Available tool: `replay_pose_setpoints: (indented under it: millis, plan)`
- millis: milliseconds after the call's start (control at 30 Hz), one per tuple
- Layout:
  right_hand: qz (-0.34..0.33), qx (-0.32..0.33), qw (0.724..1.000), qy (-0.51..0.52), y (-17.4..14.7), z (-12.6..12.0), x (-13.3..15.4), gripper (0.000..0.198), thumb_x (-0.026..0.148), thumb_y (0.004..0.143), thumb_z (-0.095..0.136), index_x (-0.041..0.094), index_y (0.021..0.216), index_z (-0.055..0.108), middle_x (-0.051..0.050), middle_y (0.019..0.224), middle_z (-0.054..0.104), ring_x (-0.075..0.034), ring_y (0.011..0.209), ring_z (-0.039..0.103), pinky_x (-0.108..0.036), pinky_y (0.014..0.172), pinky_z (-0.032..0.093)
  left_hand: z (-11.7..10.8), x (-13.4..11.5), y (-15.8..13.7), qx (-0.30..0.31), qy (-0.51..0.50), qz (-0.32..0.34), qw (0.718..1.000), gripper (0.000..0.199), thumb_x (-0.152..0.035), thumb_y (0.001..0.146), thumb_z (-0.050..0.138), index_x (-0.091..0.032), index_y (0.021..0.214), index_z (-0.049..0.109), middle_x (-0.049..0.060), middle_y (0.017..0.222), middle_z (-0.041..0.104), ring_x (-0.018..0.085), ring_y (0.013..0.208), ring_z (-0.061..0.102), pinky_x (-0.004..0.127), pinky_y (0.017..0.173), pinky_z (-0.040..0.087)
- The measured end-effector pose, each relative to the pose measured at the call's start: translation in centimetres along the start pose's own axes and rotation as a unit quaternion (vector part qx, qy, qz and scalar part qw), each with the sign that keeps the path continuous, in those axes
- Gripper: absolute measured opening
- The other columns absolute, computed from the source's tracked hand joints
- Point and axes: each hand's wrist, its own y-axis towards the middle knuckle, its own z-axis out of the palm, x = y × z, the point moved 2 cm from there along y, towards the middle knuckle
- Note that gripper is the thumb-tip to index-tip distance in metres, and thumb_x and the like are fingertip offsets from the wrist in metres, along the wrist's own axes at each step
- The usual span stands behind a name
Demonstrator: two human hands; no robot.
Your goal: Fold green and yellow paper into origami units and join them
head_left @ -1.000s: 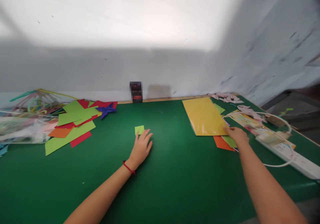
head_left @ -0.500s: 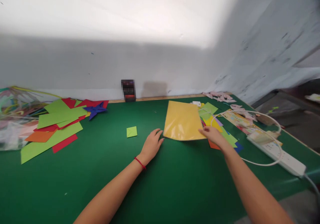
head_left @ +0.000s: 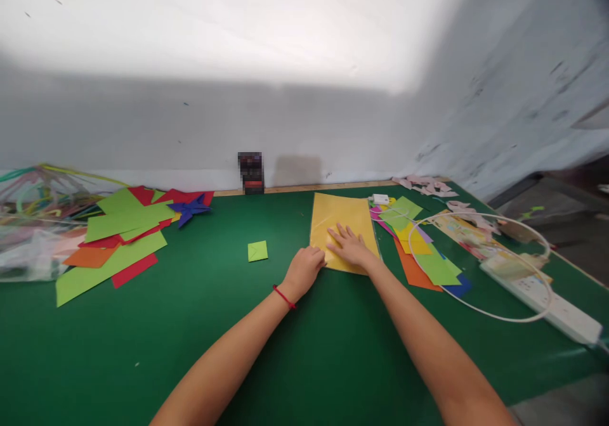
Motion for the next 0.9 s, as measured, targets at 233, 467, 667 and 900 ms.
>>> replay_pose_setpoints:
  millis: [233, 467, 667, 900]
  plan:
    - [0.017, 0.041, 0.999, -0.008, 1.1, 0.1, -0.3, 0.068, 0.064, 0.084, 0.026, 0.033, 0.143, 0.014, -0.005, 0.153, 0.001, -0.035, 0.137, 0.004, -0.063, 0.101, 0.017, -1.1, -0.5, -1.6, 0.049, 0.022, 0.044, 0.998, 0.018, -0.017, 0.089, 0.041, -0.018, 0.080, 0.056, 0.004, 0.082, 0.064, 0.017, 0.079, 0.059, 0.030, 0.074, 0.041]
    - [-0.029, 0.082, 0.996, -0.027, 1.8, -1.1, -0.8, 0.074, 0.056, 0.081, 0.043, 0.027, 0.144, 0.018, -0.006, 0.152, 0.007, -0.033, 0.137, 0.009, -0.047, 0.108, 0.018, 0.6, -2.3, 2.4, 0.060, 0.072, -0.006, 0.996, 0.037, -0.035, 0.081, 0.055, -0.008, 0.106, 0.052, 0.014, 0.082, 0.067, 0.029, 0.081, 0.063, 0.045, 0.080, 0.039]
    - [-0.051, 0.135, 0.989, -0.045, 2.6, -2.6, -0.9, 0.073, 0.049, 0.081, 0.049, 0.024, 0.143, 0.021, -0.007, 0.151, 0.015, -0.030, 0.136, 0.017, -0.042, 0.108, 0.021, 2.3, -3.5, 4.1, 0.082, 0.073, 0.071, 0.991, 0.019, -0.008, 0.084, 0.042, -0.010, 0.094, 0.058, 0.015, 0.093, 0.065, 0.026, 0.089, 0.061, 0.037, 0.073, 0.042]
    - [-0.044, 0.117, 0.991, -0.051, 1.9, -2.6, -0.5, 0.073, 0.052, 0.082, 0.045, 0.024, 0.144, 0.018, -0.007, 0.152, 0.011, -0.027, 0.138, 0.010, -0.040, 0.110, 0.017, 1.6, -3.6, 0.3, 0.103, 0.050, 0.220, 0.969, 0.016, -0.014, 0.087, 0.042, -0.018, 0.090, 0.058, 0.009, 0.090, 0.061, 0.021, 0.089, 0.057, 0.035, 0.077, 0.041]
